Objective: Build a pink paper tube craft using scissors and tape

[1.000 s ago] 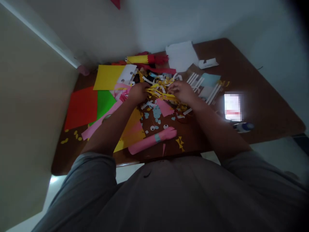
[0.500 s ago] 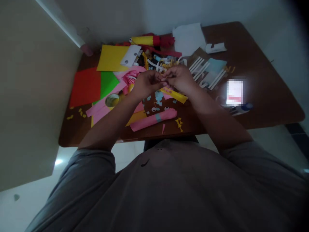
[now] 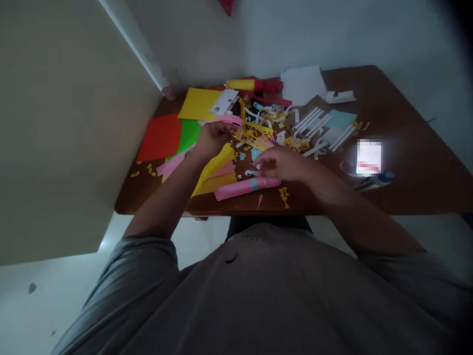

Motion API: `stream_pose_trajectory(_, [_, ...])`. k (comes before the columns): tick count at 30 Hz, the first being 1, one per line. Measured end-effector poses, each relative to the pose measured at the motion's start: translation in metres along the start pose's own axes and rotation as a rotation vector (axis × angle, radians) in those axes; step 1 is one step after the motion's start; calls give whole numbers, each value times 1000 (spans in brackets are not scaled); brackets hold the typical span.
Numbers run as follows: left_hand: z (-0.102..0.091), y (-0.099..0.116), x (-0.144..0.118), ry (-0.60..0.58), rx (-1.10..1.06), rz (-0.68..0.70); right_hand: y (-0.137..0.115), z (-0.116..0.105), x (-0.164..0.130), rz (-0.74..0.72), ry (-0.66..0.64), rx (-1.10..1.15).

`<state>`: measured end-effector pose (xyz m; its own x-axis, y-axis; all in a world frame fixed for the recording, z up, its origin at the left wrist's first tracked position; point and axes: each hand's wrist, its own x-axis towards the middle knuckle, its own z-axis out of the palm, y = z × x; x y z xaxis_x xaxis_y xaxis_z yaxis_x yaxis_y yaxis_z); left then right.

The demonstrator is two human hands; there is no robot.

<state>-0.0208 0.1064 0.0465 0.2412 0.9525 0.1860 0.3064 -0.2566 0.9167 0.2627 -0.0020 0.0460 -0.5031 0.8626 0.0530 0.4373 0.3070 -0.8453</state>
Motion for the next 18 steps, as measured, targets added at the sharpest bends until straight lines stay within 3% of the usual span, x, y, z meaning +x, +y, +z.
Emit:
stream_pose_trajectory(6, [-26, -10, -1, 6, -21, -52, 3, 37, -12, -127, -240, -674])
stream_pose_trajectory(10, [-39, -26, 5, 50, 10, -95, 2, 37, -11, -154, -236, -658])
stream_pose_trajectory(13, [-62, -38, 11, 76, 84, -90, -1, 27, -12, -140, -238, -596])
stream_pose_trajectory(18, [-95, -52, 16, -3, 354, -121, -1, 21, -16, -125, -279, -495])
